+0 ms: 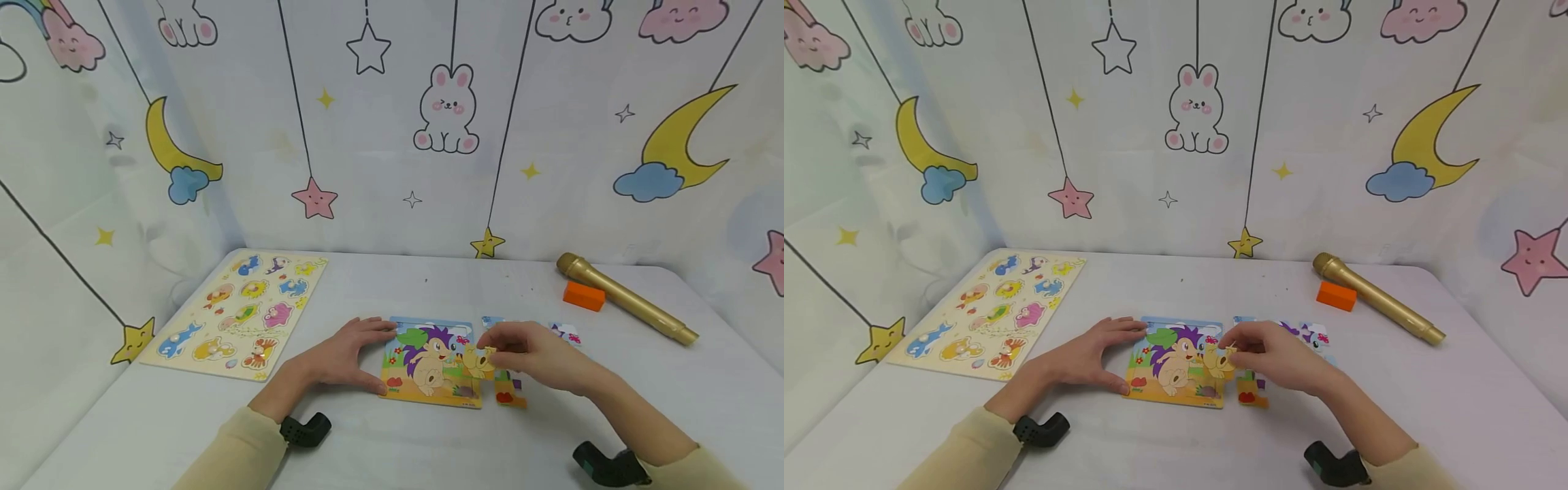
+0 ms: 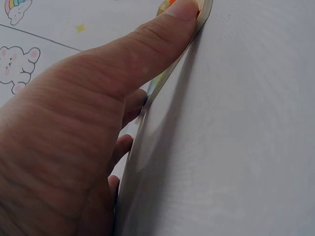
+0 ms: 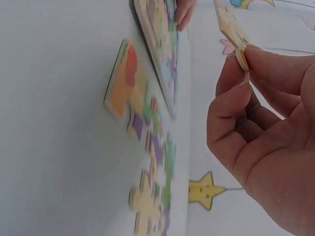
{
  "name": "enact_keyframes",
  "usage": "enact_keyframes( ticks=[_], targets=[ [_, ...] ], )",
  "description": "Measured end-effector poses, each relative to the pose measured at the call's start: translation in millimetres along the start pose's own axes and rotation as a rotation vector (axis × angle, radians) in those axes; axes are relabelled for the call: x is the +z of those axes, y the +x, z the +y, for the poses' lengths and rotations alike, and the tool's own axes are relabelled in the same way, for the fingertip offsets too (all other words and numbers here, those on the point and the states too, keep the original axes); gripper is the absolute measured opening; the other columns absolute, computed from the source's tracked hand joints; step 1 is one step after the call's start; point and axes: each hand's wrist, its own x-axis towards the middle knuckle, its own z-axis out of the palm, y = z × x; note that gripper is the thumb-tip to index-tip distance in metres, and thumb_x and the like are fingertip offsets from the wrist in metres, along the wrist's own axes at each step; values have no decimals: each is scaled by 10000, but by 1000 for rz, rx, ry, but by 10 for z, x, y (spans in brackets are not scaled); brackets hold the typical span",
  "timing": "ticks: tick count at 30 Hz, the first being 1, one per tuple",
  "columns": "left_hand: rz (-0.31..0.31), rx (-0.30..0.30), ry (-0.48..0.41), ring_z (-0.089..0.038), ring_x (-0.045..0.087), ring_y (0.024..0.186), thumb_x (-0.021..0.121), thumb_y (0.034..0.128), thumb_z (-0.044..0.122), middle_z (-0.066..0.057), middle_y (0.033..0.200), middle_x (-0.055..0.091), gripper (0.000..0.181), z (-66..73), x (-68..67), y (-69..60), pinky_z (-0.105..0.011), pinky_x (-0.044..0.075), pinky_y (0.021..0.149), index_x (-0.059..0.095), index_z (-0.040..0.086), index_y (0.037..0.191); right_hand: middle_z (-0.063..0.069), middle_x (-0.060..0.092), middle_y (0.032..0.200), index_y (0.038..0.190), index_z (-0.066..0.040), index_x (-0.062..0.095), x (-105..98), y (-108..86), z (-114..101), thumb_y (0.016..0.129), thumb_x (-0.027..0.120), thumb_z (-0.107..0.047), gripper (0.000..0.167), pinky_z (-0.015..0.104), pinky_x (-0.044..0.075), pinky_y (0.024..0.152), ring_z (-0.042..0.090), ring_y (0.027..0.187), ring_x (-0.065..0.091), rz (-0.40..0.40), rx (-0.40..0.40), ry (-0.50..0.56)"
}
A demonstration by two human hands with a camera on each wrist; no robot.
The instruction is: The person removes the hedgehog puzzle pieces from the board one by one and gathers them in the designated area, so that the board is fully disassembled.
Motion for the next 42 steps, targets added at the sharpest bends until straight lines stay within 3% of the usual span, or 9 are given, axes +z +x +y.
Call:
enact_keyframes(
  ticks=[11,19,28,42],
  targets=[
    [2,2,1,-237,204,1511,835,769,518,8,1587,385,887,-9,10,24,-482,59,1228,514,111,1489,87,654,1060,1177,-61,669,-279,-304,304,993,654,-189,225,318,570,735,238,892,620,30,73,-40],
    [7,0,-11,-244,209,1509,836,769,502,-3,1584,390,880,-2,8,5,-489,60,1227,516,104,1486,100,644,1036,1193,-27,656,-374,-457,504,991,648,-155,240,289,547,702,186,855,599,-14,98,-26],
    [7,5,-10,-250,212,1508,840,767,494,-17,1585,391,880,8,-1,-9,-490,60,1227,518,97,1483,109,632,1029,1181,-14,656,-409,-527,651,989,641,-119,219,244,531,717,158,866,577,-101,104,-1],
    [8,-4,-1,-238,204,1511,831,767,513,4,1588,385,883,-4,5,-7,-490,65,1227,515,115,1488,46,621,941,1113,-18,661,-356,-549,696,956,687,-113,185,223,539,713,117,824,570,-30,112,-85]
  ],
)
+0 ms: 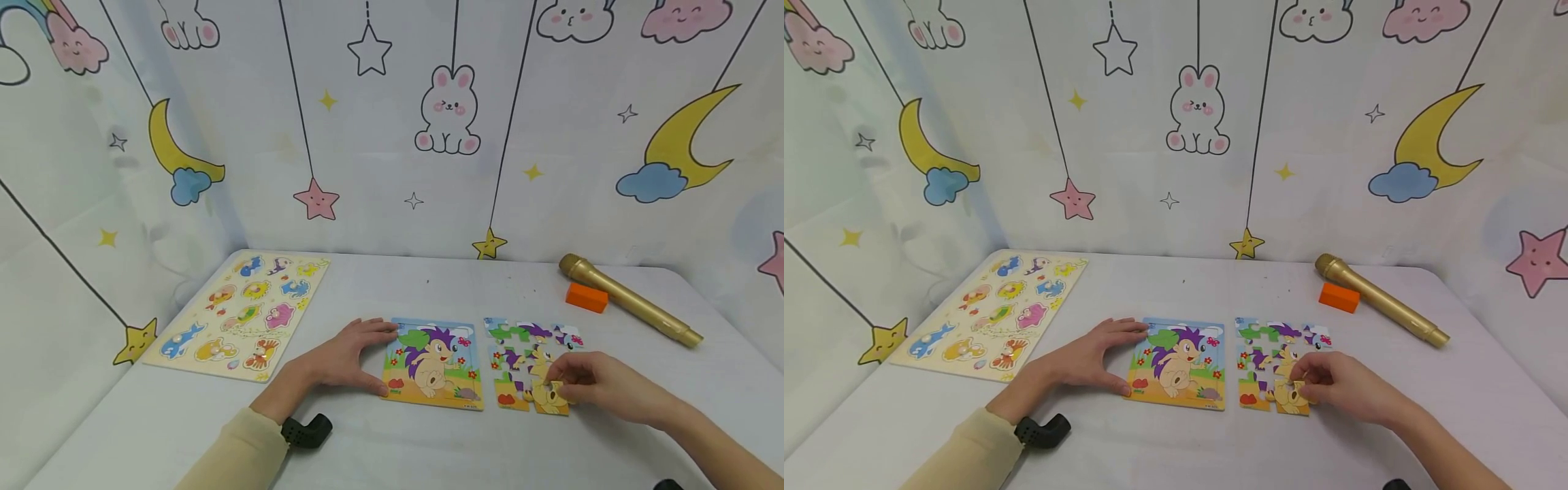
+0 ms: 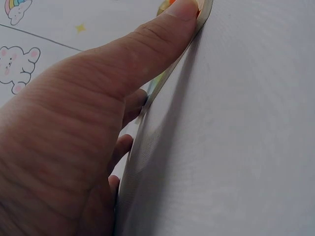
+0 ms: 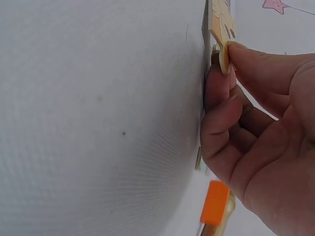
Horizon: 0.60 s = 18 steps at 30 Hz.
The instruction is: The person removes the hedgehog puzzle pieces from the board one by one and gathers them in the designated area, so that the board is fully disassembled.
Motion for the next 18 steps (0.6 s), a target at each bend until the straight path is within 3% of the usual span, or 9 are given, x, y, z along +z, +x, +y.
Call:
enact_keyframes(
  ticks=[6,18],
  targets=[
    [4,0,0,-233,204,1511,833,765,515,8,1588,385,883,-4,3,3,-488,65,1227,515,121,1489,8,609,904,1065,-61,666,22,-8,-5,944,708,-136,148,216,525,704,91,802,560,42,-5,-79],
    [-3,0,3,-238,201,1512,833,769,514,-5,1596,374,890,-11,7,4,-477,62,1228,505,122,1497,4,611,907,1029,-94,664,68,-27,-30,907,749,-177,171,220,532,706,90,803,574,96,-8,-116]
  ],
)
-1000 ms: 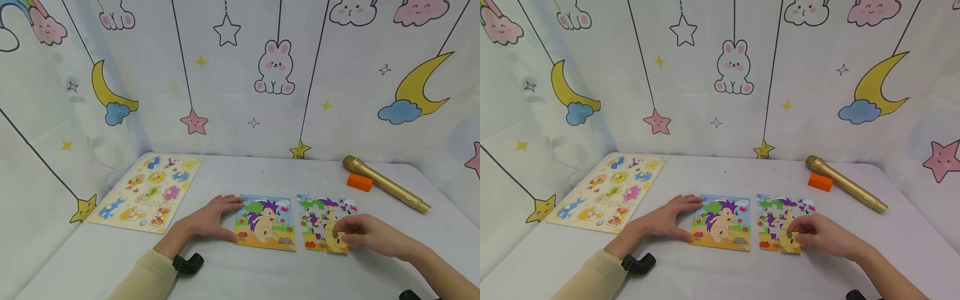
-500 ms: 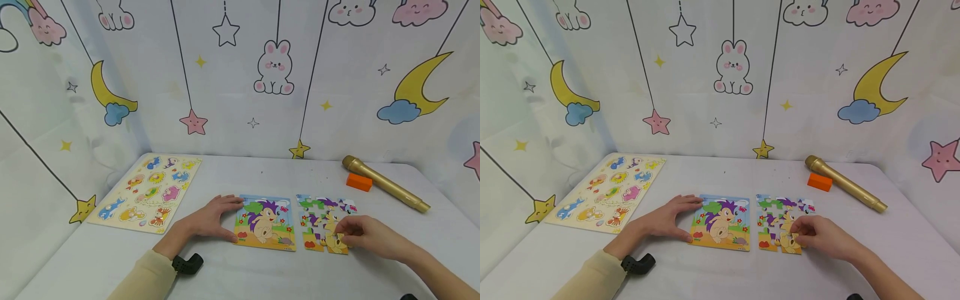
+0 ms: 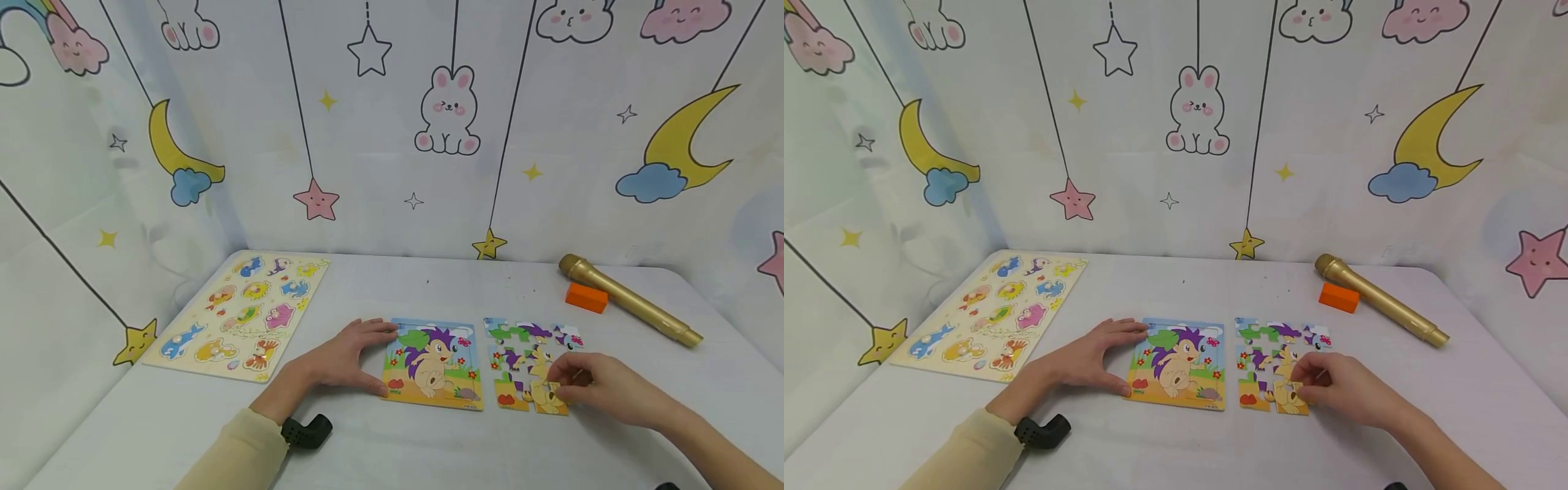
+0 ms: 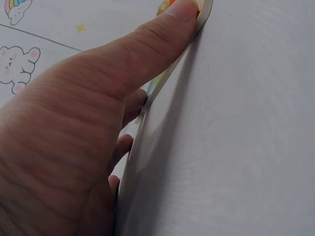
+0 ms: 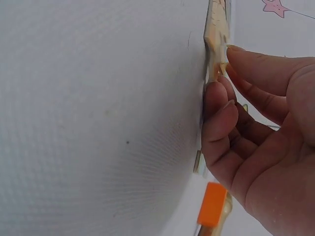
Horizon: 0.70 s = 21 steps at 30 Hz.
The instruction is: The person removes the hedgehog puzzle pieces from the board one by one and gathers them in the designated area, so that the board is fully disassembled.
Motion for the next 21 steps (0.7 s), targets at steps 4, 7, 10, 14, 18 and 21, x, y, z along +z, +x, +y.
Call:
enact_keyframes(
  ticks=[4,7,10,14,18,21],
  targets=[
    [2,3,-4,-243,204,1511,834,770,510,-9,1594,377,886,0,2,2,-482,63,1228,508,118,1494,-3,615,916,1040,-87,667,-26,-8,4,913,747,-182,177,217,533,709,90,811,567,-3,12,-14],
    [6,2,1,-233,206,1510,833,768,511,2,1592,381,882,2,-1,0,-475,68,1228,511,124,1493,-10,610,904,1035,-91,669,-36,-17,10,914,747,-186,173,214,522,696,79,806,557,-5,5,-22],
    [8,1,3,-231,206,1510,830,769,515,2,1592,381,885,4,-2,-4,-473,69,1228,509,123,1494,-6,607,898,1036,-95,669,-37,-22,6,915,747,-196,177,212,514,690,74,803,553,-9,7,-14],
    [6,-1,-1,-228,199,1513,827,770,515,2,1595,377,886,2,2,-5,-467,64,1229,506,124,1497,3,618,924,1061,-84,672,-45,-24,-6,923,737,-193,187,219,525,690,89,811,559,-5,18,-12],
    [6,1,-3,-226,202,1511,828,771,511,4,1593,381,878,2,2,-2,-466,66,1229,512,125,1493,2,633,957,1087,-73,673,-56,-15,-17,938,725,-197,201,224,536,700,98,823,568,1,37,-10],
    [3,0,-1,-222,203,1511,827,771,512,8,1594,379,877,6,0,1,-463,66,1230,511,130,1495,-4,631,973,1102,-68,674,-61,-9,-19,949,716,-200,206,220,530,709,98,834,559,0,45,-10]
  ],
)
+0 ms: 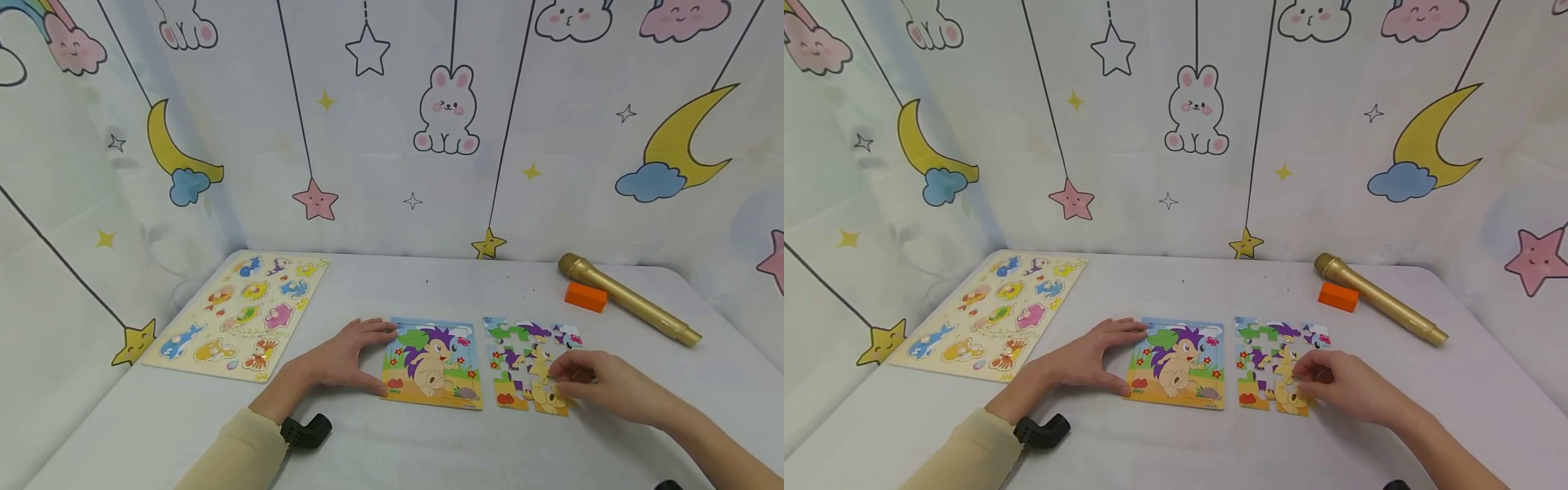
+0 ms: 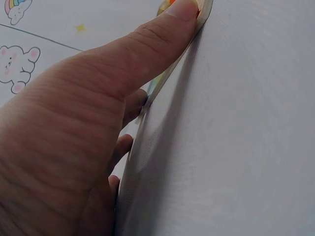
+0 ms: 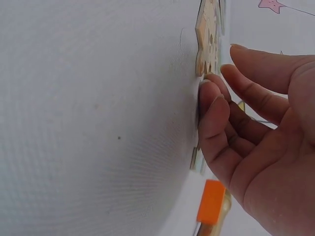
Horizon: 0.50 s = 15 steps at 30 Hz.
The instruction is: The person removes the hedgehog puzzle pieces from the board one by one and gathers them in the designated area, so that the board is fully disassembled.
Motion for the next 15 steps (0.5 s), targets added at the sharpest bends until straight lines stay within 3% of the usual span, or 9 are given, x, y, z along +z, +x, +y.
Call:
enact_keyframes(
  ticks=[7,15],
  targets=[
    [-2,5,-3,-245,204,1511,825,775,516,-5,1593,380,879,5,0,-1,-484,59,1228,509,122,1494,6,631,975,1120,-58,669,-11,0,-18,954,709,-192,218,223,526,706,102,836,557,9,-23,9],
    [-2,6,-5,-247,205,1510,821,776,523,-3,1594,377,885,-17,4,0,-494,58,1226,505,117,1497,55,652,1085,1198,-20,645,-55,58,-167,958,710,-221,319,240,559,769,149,928,616,8,-48,95]
  ],
)
